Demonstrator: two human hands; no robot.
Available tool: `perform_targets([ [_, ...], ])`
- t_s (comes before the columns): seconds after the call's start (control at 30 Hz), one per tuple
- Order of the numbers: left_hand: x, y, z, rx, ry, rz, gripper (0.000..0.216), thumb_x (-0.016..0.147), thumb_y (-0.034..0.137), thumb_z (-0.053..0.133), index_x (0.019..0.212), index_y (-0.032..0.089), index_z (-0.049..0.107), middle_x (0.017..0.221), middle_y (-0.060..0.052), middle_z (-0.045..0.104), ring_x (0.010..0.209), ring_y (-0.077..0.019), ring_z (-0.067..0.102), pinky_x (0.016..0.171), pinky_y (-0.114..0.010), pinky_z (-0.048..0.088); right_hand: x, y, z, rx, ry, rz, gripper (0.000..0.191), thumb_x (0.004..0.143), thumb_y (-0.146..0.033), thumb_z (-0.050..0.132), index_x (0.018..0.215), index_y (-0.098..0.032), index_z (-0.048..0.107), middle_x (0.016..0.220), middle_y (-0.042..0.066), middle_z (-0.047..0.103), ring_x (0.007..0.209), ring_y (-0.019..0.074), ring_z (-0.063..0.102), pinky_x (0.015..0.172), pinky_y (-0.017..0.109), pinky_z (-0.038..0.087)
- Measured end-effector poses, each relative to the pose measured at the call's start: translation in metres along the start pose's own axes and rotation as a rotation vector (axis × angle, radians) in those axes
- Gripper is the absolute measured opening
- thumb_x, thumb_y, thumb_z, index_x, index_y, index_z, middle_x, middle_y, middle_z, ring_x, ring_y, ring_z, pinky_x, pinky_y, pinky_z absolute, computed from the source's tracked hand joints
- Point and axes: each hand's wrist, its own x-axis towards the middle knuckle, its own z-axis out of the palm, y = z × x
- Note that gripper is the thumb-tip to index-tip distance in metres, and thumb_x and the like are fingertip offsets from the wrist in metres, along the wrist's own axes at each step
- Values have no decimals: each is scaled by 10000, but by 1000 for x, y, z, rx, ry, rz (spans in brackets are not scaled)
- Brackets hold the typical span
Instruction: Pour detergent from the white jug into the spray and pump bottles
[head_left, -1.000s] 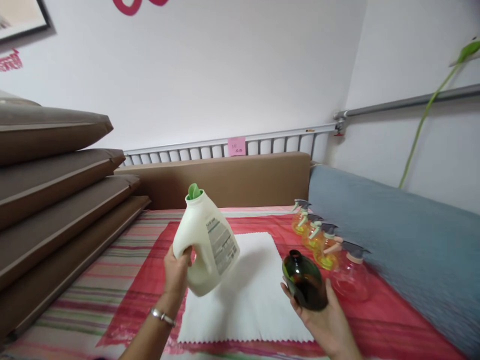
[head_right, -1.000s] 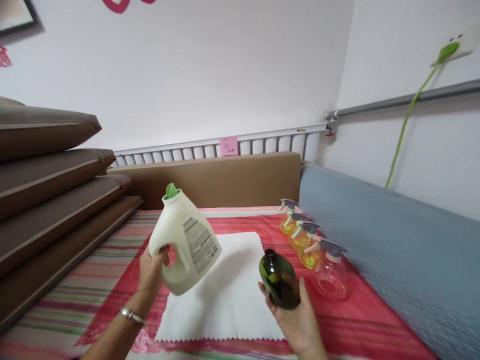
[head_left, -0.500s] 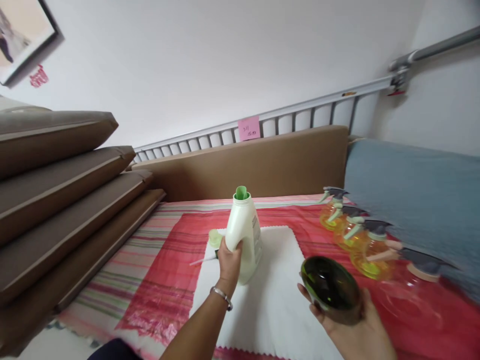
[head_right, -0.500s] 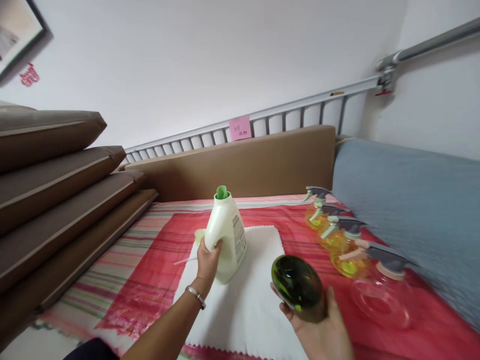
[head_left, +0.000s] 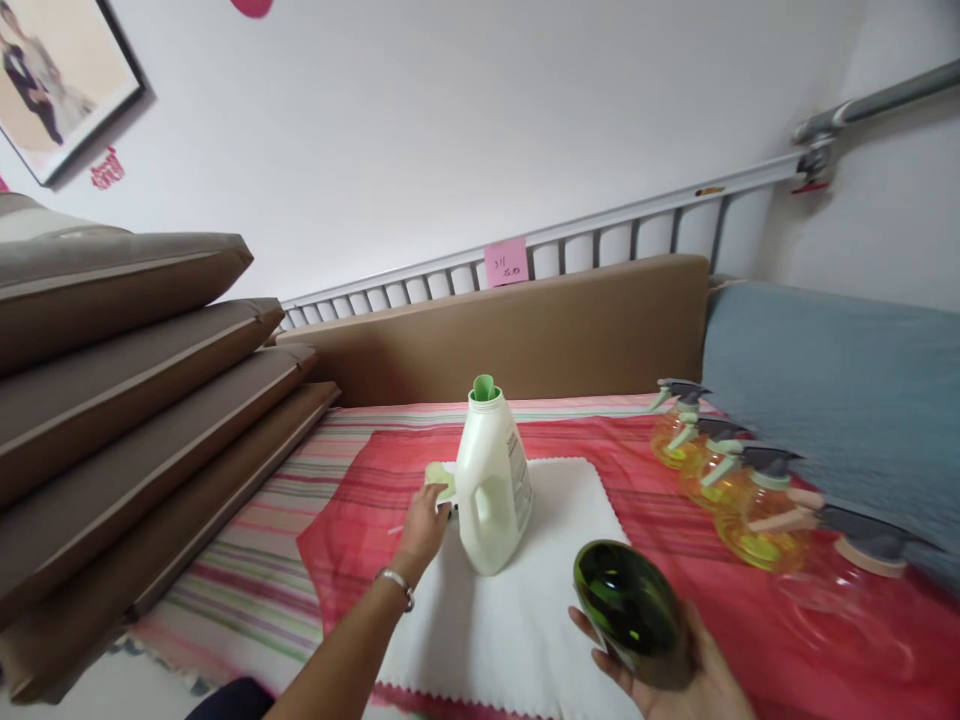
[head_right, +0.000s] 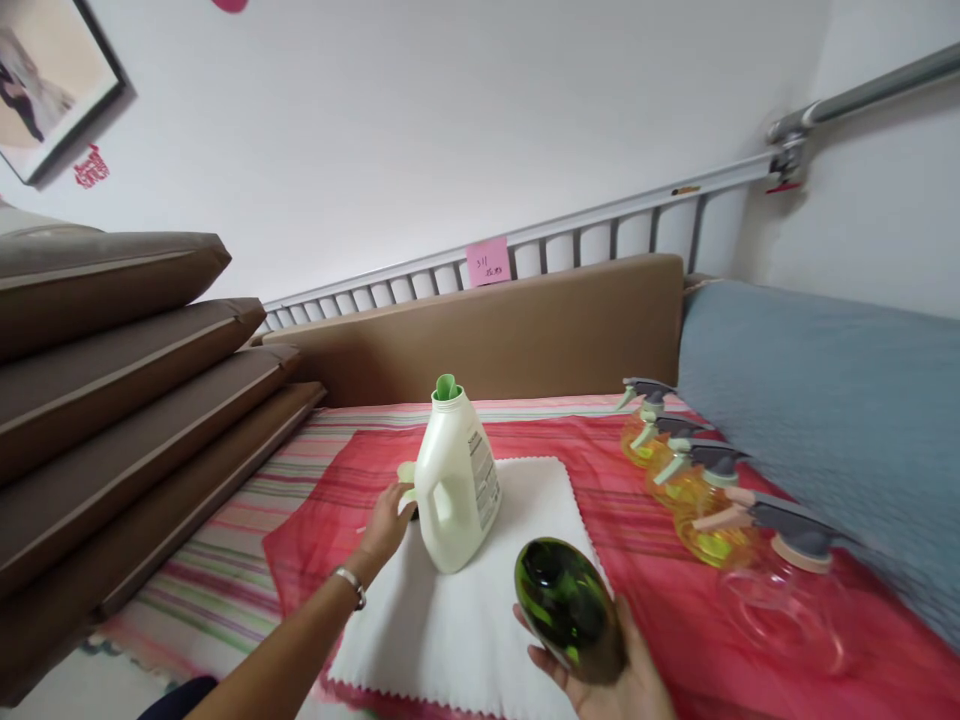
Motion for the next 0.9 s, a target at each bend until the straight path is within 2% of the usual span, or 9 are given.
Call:
perform_targets([
  [0.1,12,-6,12,140,-137,-30,167,812,252,610,943,149,623,1029,-64,638,1015,-220,568,933,-444,412,4,8,-4,-13,-15,82,461,612,-568,719,939,-244,717,1045,139,692,999,454,584,649,460,521],
  [0.2,13,-11,18,210,-175,-77,186,851,299,574,940,140,610,1016,-47,631,950,-196,592,862,-436,463,11,16,-11,-24,-26,164,511,578,-587,731,919,-207,724,1020,165,695,979,453,595,633,459,521],
  [0.3,3,-16,7,178,-114,-84,109,796,207,623,883,142,622,937,-57,651,926,-202,601,866,-402,456,15,23,-14,-41,-34,186,496,605,-577,722,923,-196,718,989,165,704,947,436,616,627,457,521],
  [0.4,-15,-12,-19,59,39,-64,187,746,165,618,932,163,609,960,-86,656,945,-225,605,876,-370,450,15,33,-13,-42,-47,210,453,675,-555,682,937,-186,698,958,152,716,865,385,656,600,440,525],
  [0.53,-47,32,-64,-199,248,-22,328,819,345,529,1109,193,501,1051,-70,629,956,-191,616,857,-333,481,9,46,-7,-52,-65,239,436,795,-529,574,991,-147,655,936,145,720,776,297,676,600,403,529],
  [0.6,-63,69,-79,-717,350,9,307,733,301,659,1013,220,562,966,-24,660,913,-180,634,860,-325,482,7,51,-4,-69,-56,249,462,812,-529,552,1027,-128,632,942,142,718,772,284,676,616,396,531],
  [0.67,-76,105,-83,-993,284,11,286,679,254,718,940,227,605,906,-7,681,857,-180,652,825,-324,500,5,55,-3,-97,-42,242,470,814,-523,554,1069,-131,608,956,129,716,781,282,676,619,389,534],
  [0.73,-87,131,-80,-1101,196,-15,278,658,228,740,912,224,628,887,-11,692,830,-190,663,797,-330,511,3,58,-3,-114,-28,235,478,811,-519,562,1114,-150,584,965,113,717,797,282,676,614,381,537],
  [0.9,-102,141,-68,-1045,77,-33,301,667,259,742,949,238,638,972,-31,687,864,-234,656,820,-398,510,-4,60,2,-128,-24,225,519,809,-519,567,1183,-159,546,985,109,714,831,278,675,613,357,538],
])
